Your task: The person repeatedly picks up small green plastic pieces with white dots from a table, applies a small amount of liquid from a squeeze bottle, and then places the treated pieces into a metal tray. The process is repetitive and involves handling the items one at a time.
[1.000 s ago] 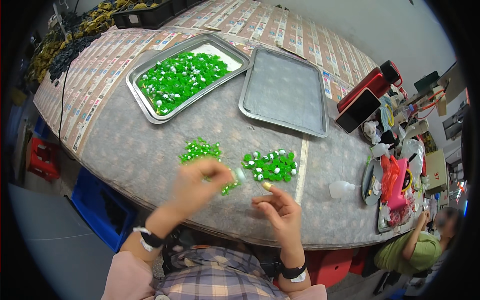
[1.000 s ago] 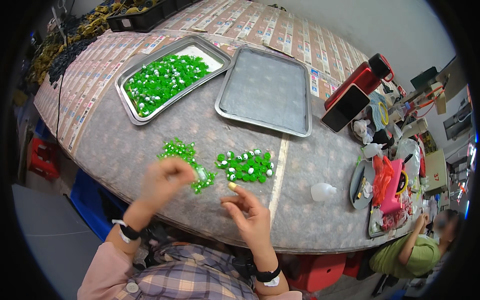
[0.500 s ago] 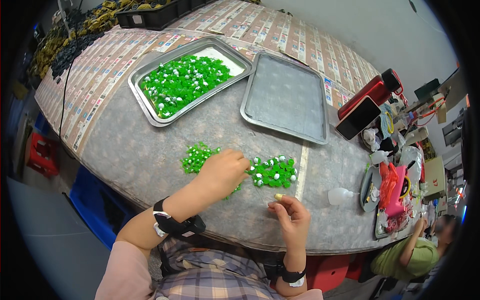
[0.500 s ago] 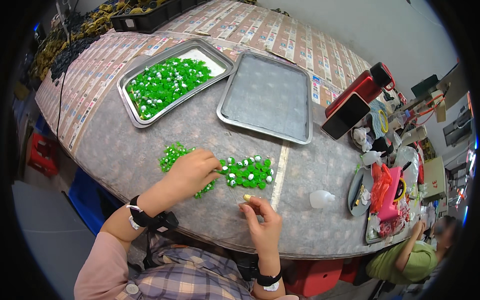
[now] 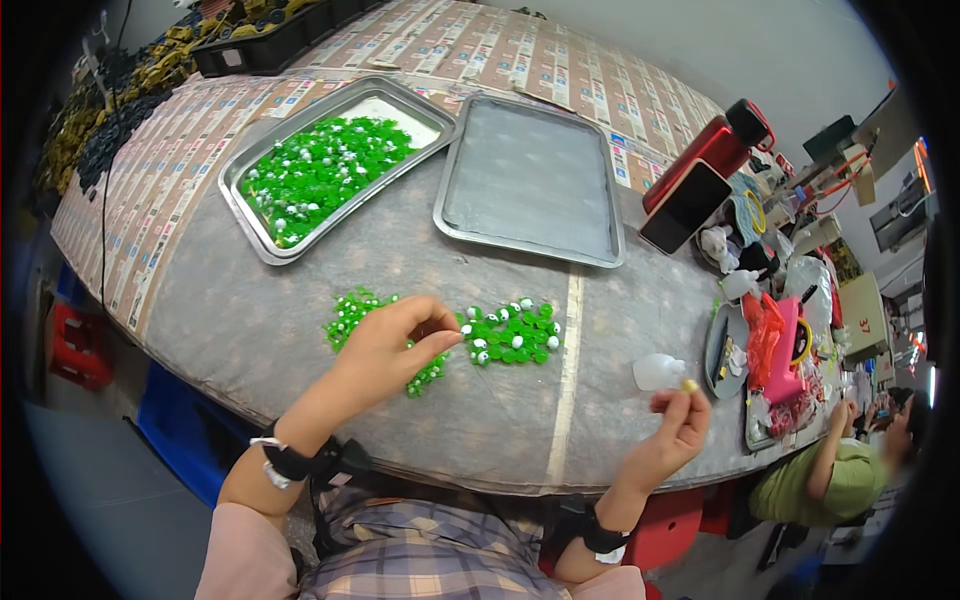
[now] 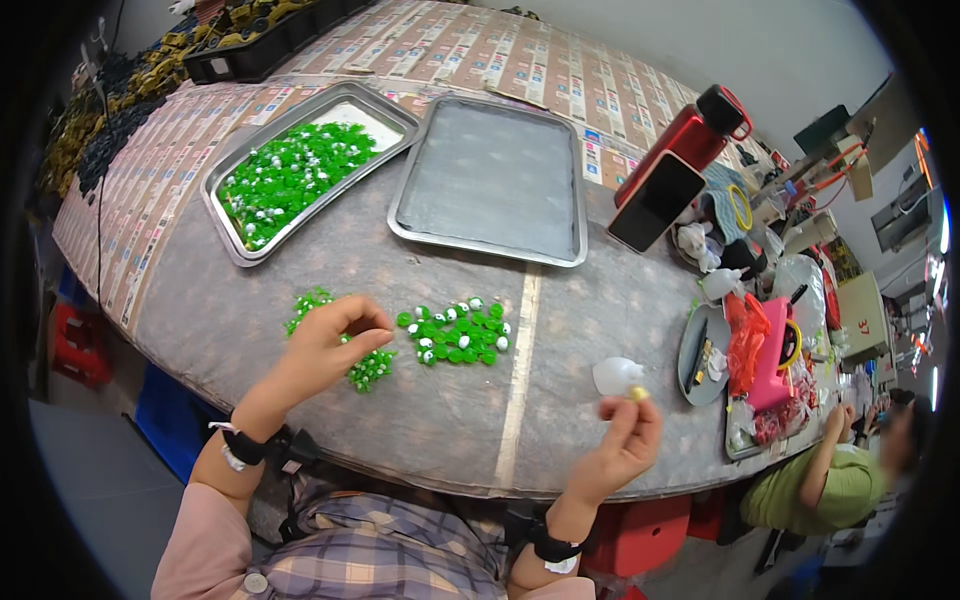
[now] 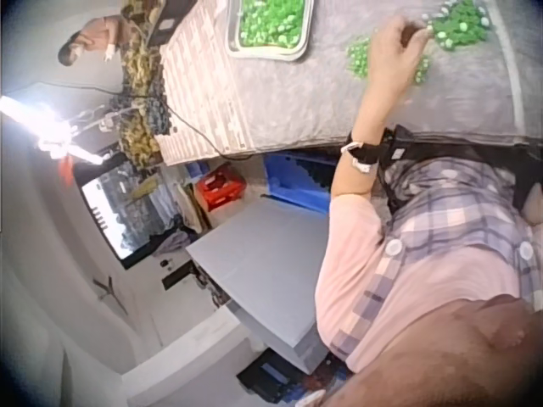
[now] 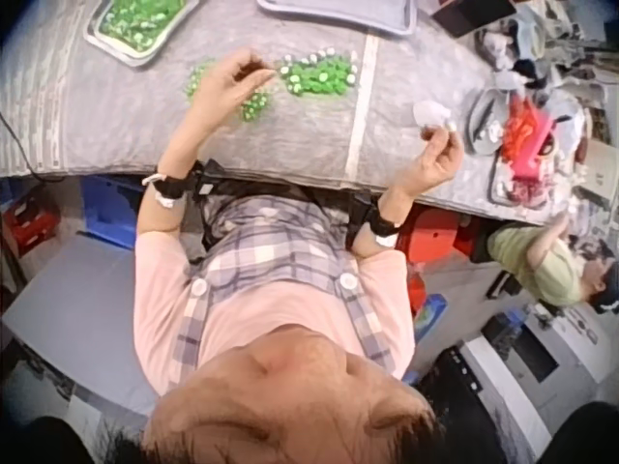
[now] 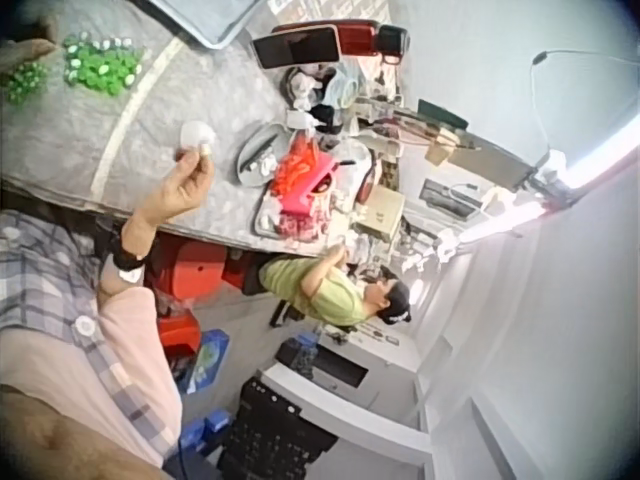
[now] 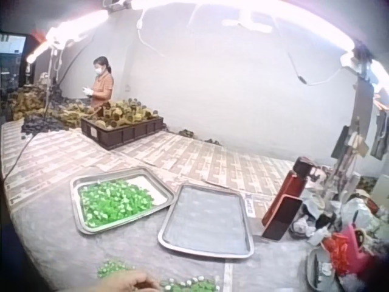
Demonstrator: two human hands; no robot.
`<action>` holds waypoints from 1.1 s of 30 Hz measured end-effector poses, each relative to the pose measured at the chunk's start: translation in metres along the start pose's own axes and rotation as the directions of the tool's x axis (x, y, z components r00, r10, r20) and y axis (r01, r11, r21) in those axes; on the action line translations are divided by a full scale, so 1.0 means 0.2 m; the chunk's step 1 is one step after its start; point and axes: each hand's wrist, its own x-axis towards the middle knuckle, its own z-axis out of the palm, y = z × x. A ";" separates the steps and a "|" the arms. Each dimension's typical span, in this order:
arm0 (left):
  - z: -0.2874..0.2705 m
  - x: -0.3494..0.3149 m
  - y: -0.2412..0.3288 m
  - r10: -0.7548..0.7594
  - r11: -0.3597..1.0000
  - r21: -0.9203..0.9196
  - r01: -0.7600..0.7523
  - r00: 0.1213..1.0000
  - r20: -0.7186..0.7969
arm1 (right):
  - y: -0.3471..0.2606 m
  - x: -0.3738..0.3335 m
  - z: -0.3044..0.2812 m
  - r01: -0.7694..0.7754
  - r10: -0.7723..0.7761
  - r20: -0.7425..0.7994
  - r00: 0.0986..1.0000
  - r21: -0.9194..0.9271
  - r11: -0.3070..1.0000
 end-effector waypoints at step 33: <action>0.25 -0.30 -0.06 -0.192 0.578 -0.792 0.194 0.976 0.099 | -0.21 -0.35 0.24 -0.564 0.089 0.783 0.616 0.360 0.743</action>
